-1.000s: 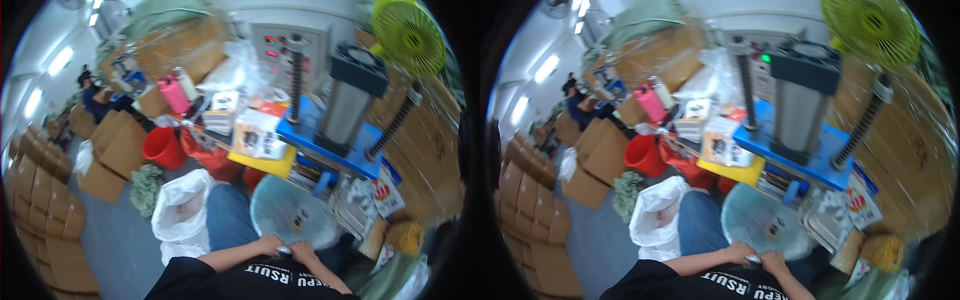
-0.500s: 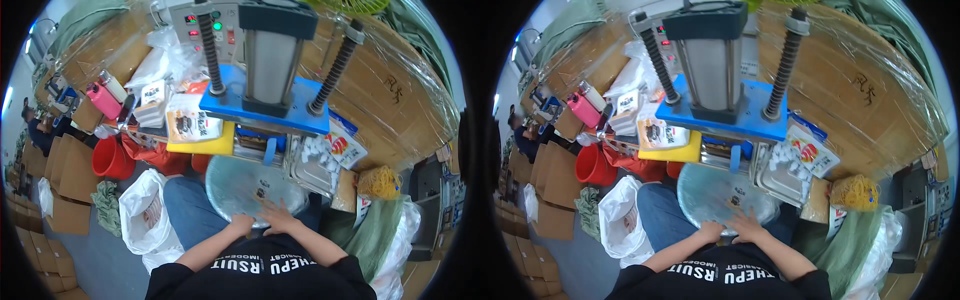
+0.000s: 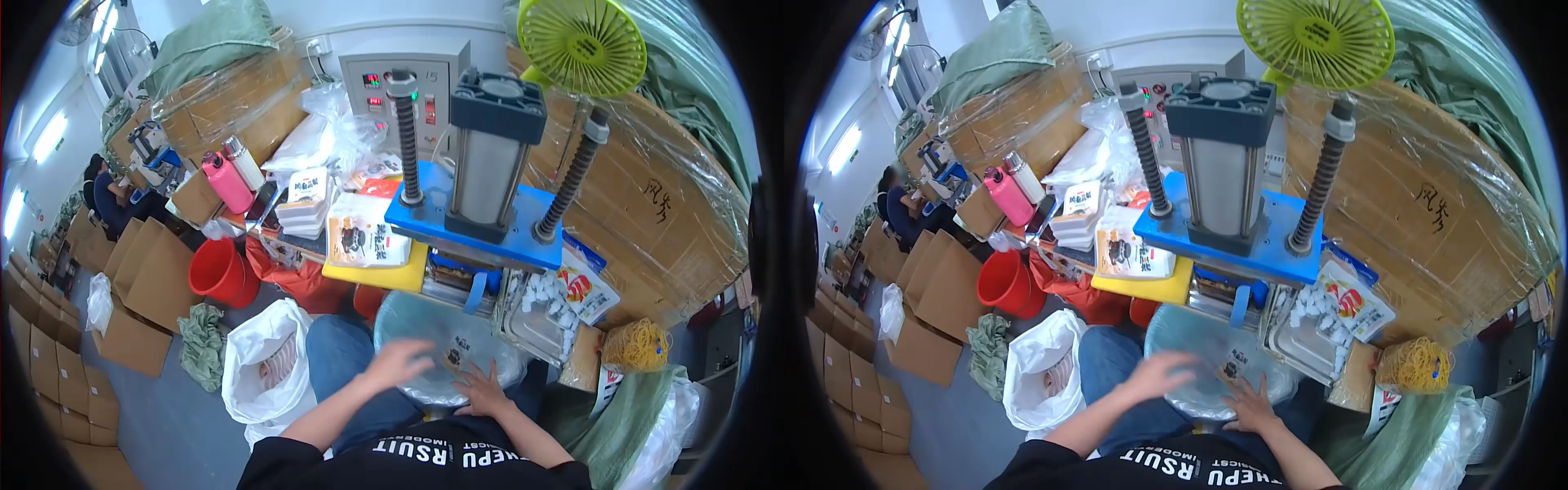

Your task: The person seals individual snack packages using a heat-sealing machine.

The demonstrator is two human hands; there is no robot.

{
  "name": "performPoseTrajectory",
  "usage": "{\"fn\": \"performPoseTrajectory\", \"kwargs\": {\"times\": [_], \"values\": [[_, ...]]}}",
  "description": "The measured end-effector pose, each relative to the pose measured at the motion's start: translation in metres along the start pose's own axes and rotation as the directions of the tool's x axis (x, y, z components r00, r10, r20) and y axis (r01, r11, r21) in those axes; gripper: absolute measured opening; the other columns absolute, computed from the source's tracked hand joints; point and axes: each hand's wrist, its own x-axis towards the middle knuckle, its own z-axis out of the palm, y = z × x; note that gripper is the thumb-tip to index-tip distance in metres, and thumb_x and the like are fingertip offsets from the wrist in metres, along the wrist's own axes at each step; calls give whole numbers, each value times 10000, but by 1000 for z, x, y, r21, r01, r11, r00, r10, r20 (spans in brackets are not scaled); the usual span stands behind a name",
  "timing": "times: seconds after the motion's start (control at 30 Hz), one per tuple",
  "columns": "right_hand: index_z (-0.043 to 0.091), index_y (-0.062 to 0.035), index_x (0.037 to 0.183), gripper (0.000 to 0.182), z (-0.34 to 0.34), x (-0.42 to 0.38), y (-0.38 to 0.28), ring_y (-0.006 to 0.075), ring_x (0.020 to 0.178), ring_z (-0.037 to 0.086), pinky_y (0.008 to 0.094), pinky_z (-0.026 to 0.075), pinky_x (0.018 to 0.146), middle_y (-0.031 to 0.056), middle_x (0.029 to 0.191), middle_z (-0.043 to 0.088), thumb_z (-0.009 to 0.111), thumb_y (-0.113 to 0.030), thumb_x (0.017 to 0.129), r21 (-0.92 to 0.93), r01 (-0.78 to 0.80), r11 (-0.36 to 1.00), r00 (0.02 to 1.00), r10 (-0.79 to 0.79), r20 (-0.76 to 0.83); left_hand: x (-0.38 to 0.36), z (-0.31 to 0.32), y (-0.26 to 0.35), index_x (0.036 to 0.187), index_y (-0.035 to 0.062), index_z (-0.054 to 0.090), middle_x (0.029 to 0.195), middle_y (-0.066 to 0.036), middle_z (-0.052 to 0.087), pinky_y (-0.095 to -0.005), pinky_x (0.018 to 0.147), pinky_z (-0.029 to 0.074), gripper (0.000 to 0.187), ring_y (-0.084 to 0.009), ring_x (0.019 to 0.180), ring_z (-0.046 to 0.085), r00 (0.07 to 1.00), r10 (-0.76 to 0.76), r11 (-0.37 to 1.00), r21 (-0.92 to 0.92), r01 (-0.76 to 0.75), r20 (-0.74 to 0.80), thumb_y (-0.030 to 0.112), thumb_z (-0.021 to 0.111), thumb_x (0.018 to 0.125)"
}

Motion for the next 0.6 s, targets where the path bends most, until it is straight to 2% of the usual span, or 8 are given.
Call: {"fn": "performPoseTrajectory", "kwargs": {"times": [0.1,0.17,0.2,0.27,0.3,0.43,0.53,0.6], "values": [[547,-190,1263,721,-20,2,-3,313,1337,307,669,95,1058,83,1379,440,737,-532,658,136,-47,990,998,41,48,28,-67,-13,1154,91,603,1146,-147,605,-392,937,394,413,-329,1121,510,828,98,979,202,19,-552,231,654,769],[519,-163,1280,686,-41,4,-4,303,1317,353,589,229,1070,114,1326,491,684,-538,729,433,-15,901,1000,21,-10,46,-92,-7,1236,113,556,1278,-151,523,-459,1025,296,484,-331,1230,431,753,147,917,373,138,-641,310,641,803],[519,-163,1280,686,-59,5,-8,303,1317,353,589,229,1070,114,1326,491,684,-538,729,438,-24,899,1000,28,-4,48,-91,-15,1236,113,556,1278,-151,523,-459,1025,296,484,-331,1230,431,759,143,919,369,136,-635,310,641,803],[534,-117,1258,575,-108,9,-8,278,1120,558,426,448,937,133,1208,582,694,-412,791,699,-5,715,999,28,-21,60,-80,-46,1335,134,459,1439,-151,350,-541,1055,204,653,-318,1340,300,868,131,756,615,225,-479,416,658,781],[534,-117,1258,575,-125,6,-7,278,1120,558,426,448,937,133,1208,582,694,-412,791,698,-6,716,999,29,-20,55,-68,-61,1412,161,355,1480,-145,285,-592,1067,120,801,-315,1374,246,909,81,723,652,228,-408,512,654,756],[594,-52,1169,387,-172,-7,9,157,745,653,281,515,669,87,989,671,694,-114,800,849,20,529,941,278,-195,44,-70,-45,1392,175,391,1465,-140,310,-596,1066,115,771,-305,1346,293,930,39,741,634,219,-366,420,700,730],[591,-34,1136,365,-178,-15,42,198,696,625,300,496,632,112,962,656,687,-104,791,793,-160,588,806,542,-239,43,-68,-57,1189,124,580,1261,-129,510,-575,1028,193,493,-290,1197,447,877,184,788,600,138,-444,181,685,711],[576,-34,1144,391,-152,-7,69,264,809,616,330,492,670,143,1029,619,663,-45,764,696,-229,681,604,660,-447,52,-75,-61,946,115,624,909,-67,610,-465,783,399,315,-259,890,579,749,379,817,576,4,-544,75,632,633]]}}
